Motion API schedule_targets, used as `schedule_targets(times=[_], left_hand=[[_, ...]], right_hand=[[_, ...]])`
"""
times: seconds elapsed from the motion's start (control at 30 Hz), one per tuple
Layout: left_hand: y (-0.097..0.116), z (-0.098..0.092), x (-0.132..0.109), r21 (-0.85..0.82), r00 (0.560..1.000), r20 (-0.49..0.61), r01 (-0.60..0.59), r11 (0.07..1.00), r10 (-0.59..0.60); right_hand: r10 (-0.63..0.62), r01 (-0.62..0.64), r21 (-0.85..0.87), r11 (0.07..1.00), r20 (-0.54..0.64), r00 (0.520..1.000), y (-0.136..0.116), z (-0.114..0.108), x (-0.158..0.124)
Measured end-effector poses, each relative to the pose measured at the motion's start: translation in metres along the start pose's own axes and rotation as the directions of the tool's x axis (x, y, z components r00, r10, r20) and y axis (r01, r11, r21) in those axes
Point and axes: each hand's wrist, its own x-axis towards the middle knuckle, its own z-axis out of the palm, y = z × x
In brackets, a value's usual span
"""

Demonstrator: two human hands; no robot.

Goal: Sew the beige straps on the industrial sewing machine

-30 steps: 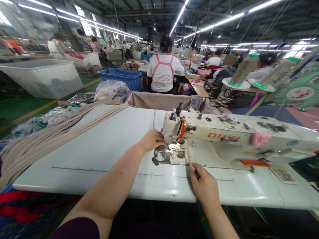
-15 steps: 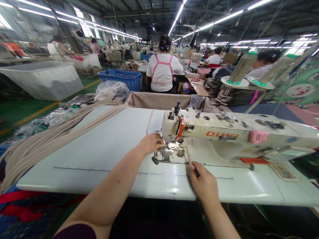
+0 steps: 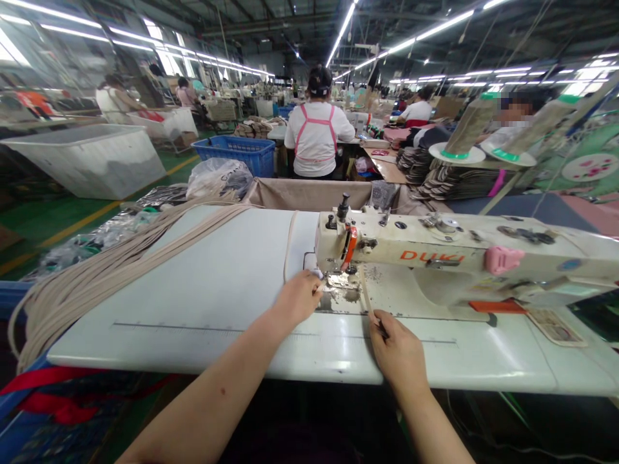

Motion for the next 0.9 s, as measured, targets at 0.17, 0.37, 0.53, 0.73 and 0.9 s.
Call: schedule_targets(times=[0.17,0.37,0.53,0.73,0.9], left_hand=[[0.018,0.008,-0.011,0.038,0.998,-0.006,0.063,0.997,-0.062],[0.039,0.015,-0.023,0.048,0.991,0.052,0.117,0.992,-0.119],[0.059,0.009,-0.035,0.050,0.972,0.148,0.176,0.983,-0.182],[0.062,0.005,-0.044,0.037,0.961,0.204,0.184,0.982,-0.188],[0.040,0.026,-0.054,0.067,0.979,0.174,0.096,0.993,-0.106]], right_hand=[[-0.002,0.002,-0.009,1.000,-0.003,1.000,0.000,0.001,0.000],[0.007,-0.007,-0.014,1.000,0.017,1.000,0.000,-0.001,0.000],[0.009,-0.009,0.017,1.000,0.011,1.000,0.000,-0.001,-0.001],[0.027,-0.029,0.043,0.999,0.031,0.999,0.001,0.001,-0.001],[0.073,-0.078,0.075,0.994,0.068,0.995,-0.006,-0.002,-0.004]])
